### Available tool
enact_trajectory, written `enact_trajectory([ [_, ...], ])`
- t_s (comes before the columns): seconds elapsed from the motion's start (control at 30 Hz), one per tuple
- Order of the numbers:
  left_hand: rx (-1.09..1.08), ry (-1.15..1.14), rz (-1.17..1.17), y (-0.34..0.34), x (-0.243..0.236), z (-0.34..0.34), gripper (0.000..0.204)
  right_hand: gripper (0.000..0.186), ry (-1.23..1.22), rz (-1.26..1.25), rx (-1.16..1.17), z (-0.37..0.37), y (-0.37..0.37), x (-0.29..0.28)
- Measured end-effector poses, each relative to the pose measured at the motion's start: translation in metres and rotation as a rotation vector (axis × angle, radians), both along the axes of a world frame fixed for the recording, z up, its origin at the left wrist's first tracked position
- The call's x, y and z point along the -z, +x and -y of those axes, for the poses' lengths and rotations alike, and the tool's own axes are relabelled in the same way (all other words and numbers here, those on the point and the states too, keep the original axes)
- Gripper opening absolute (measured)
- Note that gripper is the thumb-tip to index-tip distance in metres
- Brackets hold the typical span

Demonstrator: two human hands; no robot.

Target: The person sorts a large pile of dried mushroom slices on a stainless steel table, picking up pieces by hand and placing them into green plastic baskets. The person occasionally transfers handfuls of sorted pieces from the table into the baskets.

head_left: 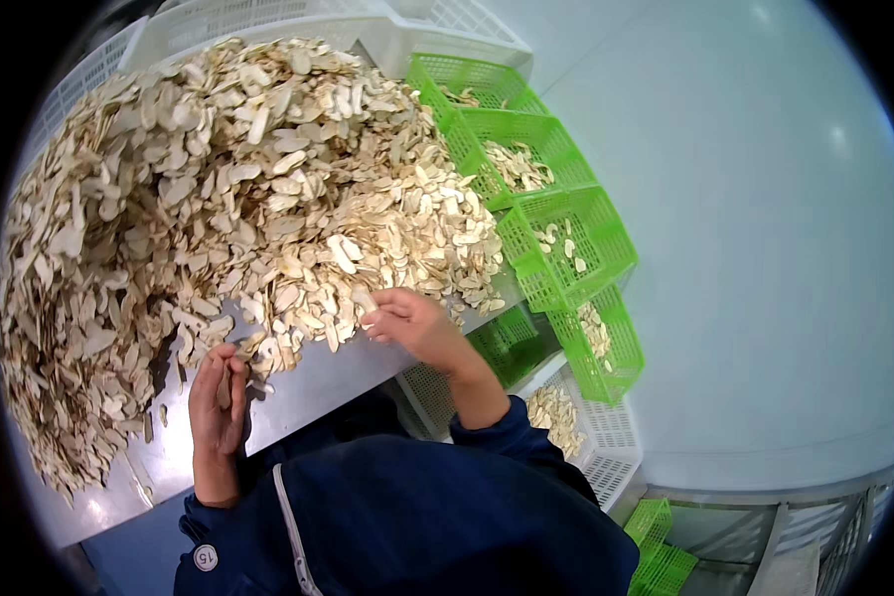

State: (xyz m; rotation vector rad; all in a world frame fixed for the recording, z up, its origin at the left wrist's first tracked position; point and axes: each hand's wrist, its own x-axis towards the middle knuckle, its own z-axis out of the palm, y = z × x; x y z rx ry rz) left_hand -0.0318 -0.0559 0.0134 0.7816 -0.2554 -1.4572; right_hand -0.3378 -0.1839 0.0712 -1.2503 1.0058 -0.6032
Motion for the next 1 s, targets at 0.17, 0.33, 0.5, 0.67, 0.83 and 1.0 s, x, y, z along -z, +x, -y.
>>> enact_trajectory([
  [0.17, 0.063, -0.094, -0.264, 0.015, 0.014, -0.01, 0.026, 0.03, 0.002, -0.107, 0.085, 0.025, -0.062, -0.017],
  [0.33, 0.094, -0.117, -0.414, 0.015, 0.015, -0.004, 0.029, 0.028, -0.156, 0.159, 0.477, 0.054, -0.1, -0.025],
  [0.5, 0.077, -0.095, -0.424, 0.022, 0.016, -0.01, 0.022, 0.033, -0.151, 0.795, 0.935, 0.064, -0.066, -0.036],
  [0.67, 0.148, -0.098, -0.37, 0.021, 0.015, -0.013, 0.02, 0.026, -0.293, -0.132, 0.308, 0.029, 0.012, -0.023],
  [0.83, 0.125, -0.132, -0.429, 0.024, 0.015, -0.042, 0.021, 0.015, -0.772, -0.47, -0.115, 0.0, 0.104, -0.013],
  [1.0, 0.072, -0.175, -0.486, 0.029, 0.013, -0.056, 0.023, 0.022, -1.209, -0.732, -0.253, 0.004, 0.159, 0.003],
])
